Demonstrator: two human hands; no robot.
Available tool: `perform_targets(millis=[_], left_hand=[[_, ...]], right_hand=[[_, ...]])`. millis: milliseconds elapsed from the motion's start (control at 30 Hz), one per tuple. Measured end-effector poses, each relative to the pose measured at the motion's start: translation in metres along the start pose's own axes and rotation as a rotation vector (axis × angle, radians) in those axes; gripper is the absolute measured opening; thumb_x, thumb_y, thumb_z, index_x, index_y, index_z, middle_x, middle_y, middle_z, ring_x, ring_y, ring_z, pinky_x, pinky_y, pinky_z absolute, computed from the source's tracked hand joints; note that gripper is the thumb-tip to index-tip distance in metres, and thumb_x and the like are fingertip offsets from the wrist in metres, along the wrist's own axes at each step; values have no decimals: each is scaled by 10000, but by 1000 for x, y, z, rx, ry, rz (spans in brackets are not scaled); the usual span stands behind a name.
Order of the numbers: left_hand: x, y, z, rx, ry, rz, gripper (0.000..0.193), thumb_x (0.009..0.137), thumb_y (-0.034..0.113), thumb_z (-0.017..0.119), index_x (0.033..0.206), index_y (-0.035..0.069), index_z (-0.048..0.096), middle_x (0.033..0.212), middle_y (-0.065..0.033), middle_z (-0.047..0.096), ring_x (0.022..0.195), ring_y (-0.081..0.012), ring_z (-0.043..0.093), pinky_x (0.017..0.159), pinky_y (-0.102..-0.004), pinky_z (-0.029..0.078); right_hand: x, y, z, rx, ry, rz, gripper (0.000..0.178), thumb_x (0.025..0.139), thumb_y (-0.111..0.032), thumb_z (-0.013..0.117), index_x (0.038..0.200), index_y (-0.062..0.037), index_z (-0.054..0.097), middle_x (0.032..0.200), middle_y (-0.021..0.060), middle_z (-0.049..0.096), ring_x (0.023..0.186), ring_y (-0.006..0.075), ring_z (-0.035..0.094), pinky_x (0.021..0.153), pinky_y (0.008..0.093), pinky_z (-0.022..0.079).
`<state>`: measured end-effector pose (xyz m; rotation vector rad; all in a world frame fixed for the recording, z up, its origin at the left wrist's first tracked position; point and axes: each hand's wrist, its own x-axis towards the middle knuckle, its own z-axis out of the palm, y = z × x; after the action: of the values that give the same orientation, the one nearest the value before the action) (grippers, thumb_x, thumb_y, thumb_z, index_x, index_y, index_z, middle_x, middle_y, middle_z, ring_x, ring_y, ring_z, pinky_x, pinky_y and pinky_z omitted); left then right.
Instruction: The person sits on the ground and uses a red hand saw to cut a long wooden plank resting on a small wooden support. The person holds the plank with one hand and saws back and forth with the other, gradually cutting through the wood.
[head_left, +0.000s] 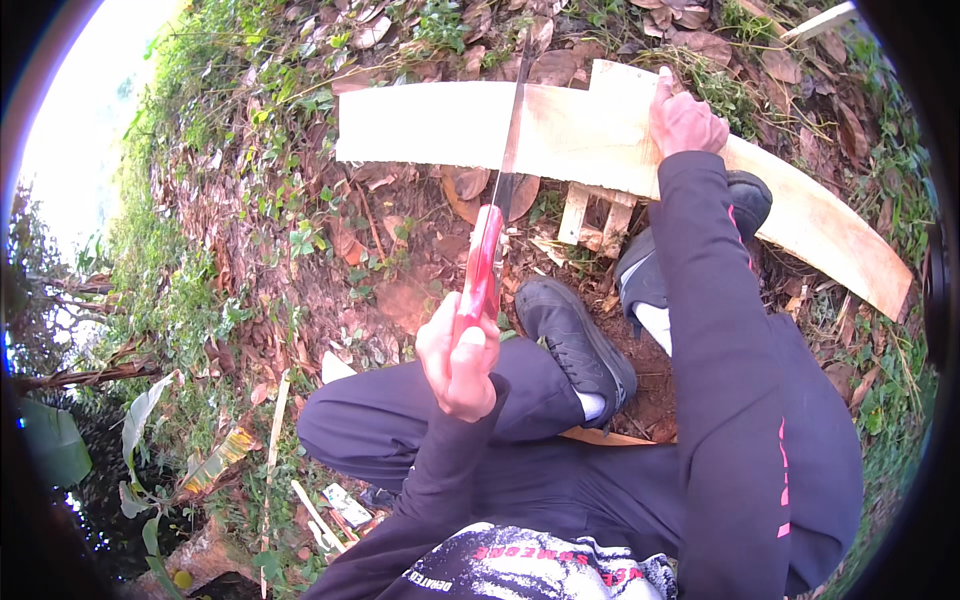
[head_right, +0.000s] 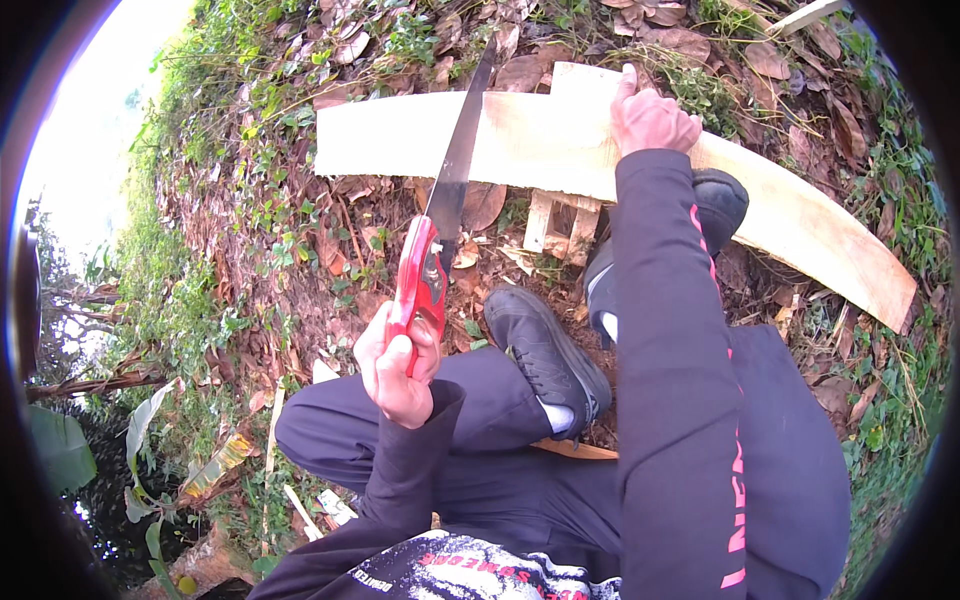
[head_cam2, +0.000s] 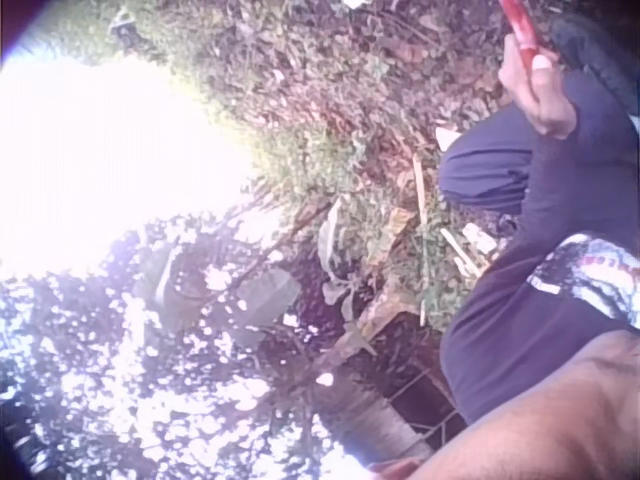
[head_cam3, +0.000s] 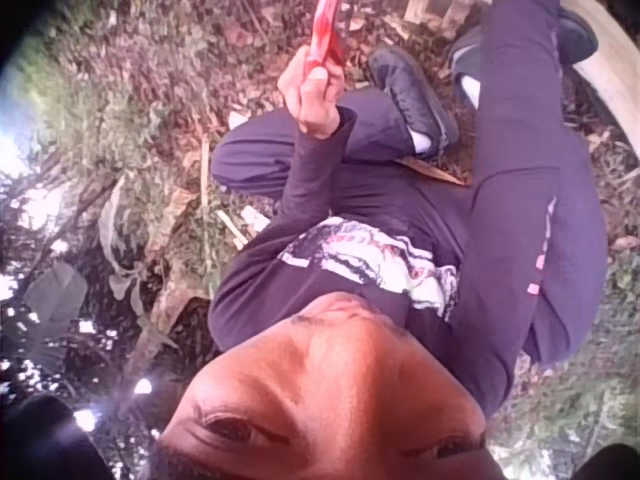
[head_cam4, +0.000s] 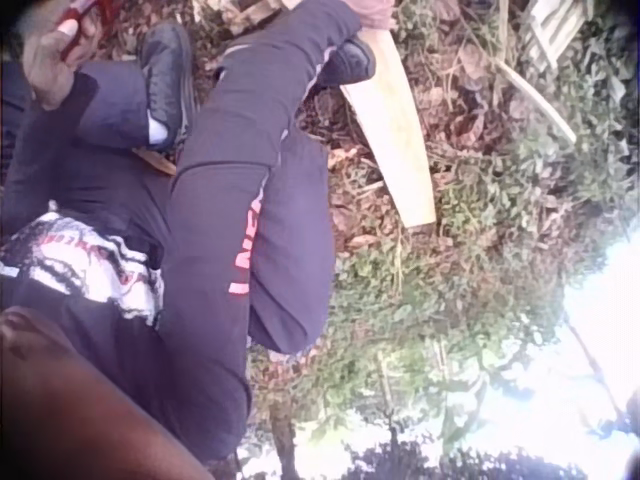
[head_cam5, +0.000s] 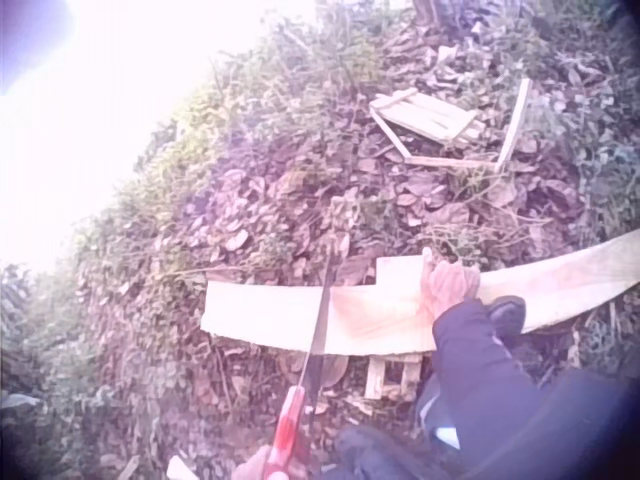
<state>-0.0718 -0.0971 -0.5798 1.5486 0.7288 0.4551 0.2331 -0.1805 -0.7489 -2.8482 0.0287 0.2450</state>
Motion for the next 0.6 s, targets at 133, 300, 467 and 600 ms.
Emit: perform_targets(millis=[133, 300, 467, 600], left_hand=[[-26, 9, -21, 38, -41, -50, 258, 843, 221, 488, 815, -35, 502, 523, -4, 398, 415, -55, 329, 386, -211, 244], [-35, 10, -27, -3, -16, -41, 297, 855, 202, 513, 917, -87, 546, 636, -39, 501, 518, -61, 416, 476, -193, 318], [20, 3, -1, -17, -74, -79, 196, 885, 180, 482, 868, -7, 537, 592, 26, 425, 481, -40, 346, 435, -210, 256], [-43, 13, -30, 0, -67, -89, 527, 833, 345, 549, 1081, -121, 544, 604, 5, 477, 476, -39, 395, 435, -185, 297]], right_hand=[[-6, 5, 6, 30, 18, 80, 724, 962, -562, 225, 902, -40, 723, 927, 227, 690, 937, 345, 661, 888, 457, 402], [-10, 7, 4, 36, 67, 104, 693, 969, -533, 240, 876, -46, 725, 918, 215, 694, 921, 337, 666, 881, 458, 398], [-10, 0, 2, 38, 74, 65, 679, 973, -514, 245, 866, -48, 726, 917, 203, 698, 913, 334, 667, 876, 462, 397], [0, 11, 1, 70, 250, -17, 615, 993, -448, 276, 800, -93, 740, 812, 156, 708, 781, 294, 682, 929, 457, 379]])
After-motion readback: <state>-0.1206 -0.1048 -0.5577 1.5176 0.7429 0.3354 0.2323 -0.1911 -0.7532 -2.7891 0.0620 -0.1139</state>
